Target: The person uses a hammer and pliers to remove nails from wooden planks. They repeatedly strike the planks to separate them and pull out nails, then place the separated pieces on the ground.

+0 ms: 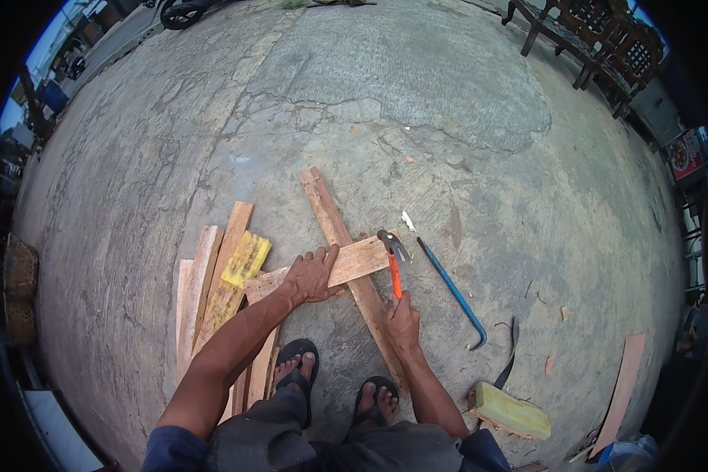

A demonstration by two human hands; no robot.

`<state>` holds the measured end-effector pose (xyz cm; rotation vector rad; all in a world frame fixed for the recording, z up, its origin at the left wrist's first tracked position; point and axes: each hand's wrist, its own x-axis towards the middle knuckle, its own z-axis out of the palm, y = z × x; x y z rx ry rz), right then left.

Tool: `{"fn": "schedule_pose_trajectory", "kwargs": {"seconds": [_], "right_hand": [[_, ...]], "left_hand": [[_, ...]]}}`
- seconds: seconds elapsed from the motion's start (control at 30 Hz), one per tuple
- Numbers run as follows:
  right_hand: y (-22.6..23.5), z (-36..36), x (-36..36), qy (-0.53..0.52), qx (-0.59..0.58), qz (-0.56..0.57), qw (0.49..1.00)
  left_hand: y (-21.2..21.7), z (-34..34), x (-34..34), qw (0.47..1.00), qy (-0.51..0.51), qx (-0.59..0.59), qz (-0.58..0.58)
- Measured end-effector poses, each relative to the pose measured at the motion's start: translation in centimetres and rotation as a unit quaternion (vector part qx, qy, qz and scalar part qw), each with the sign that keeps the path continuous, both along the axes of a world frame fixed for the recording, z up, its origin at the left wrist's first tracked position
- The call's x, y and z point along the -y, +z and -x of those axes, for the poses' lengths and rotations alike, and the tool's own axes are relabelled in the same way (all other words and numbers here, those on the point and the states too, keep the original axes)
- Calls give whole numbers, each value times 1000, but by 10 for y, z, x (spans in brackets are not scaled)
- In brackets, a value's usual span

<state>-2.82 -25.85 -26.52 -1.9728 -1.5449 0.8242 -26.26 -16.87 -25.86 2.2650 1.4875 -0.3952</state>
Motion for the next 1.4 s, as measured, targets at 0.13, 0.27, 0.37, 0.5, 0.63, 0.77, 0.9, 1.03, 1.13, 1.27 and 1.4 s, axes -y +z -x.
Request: {"fn": "schedule_pose_trajectory", "kwargs": {"seconds": [0.13, 0.27, 0.37, 0.5, 0.63, 0.77, 0.9, 1.03, 1.13, 1.27, 1.4], "right_hand": [[60, 5, -11, -25, -120, -2, 992], [5, 0, 2, -12, -45, -93, 995], [14, -1, -12, -8, 28, 56, 998], [43, 2, 11, -57, -96, -22, 994], [46, -26, 27, -82, -116, -2, 990], [41, -23, 24, -96, -133, 30, 986], [43, -21, 28, -37, -79, 36, 996], [77, -23, 16, -3, -89, 69, 994], [89, -27, 12, -4, -111, 63, 992], [79, -34, 15, -29, -120, 41, 992], [62, -31, 32, -68, -125, 40, 989]], "left_hand": [[-6, 14, 6, 1000, 11, -8, 10], [5, 0, -3, 1000, 10, -14, 24], [12, 1, -9, 1000, 10, 13, 24], [34, 15, 5, 996, 82, 29, 25], [63, 27, 30, 992, 118, 3, 41], [62, 32, 50, 990, 125, -40, 59], [55, 16, 60, 992, 118, -54, 5], [79, 10, 47, 991, 123, -42, 44], [89, 3, 43, 992, 116, -37, 36], [96, -17, 39, 994, 110, 10, -17], [54, -23, 34, 993, 113, 38, 26]]}}
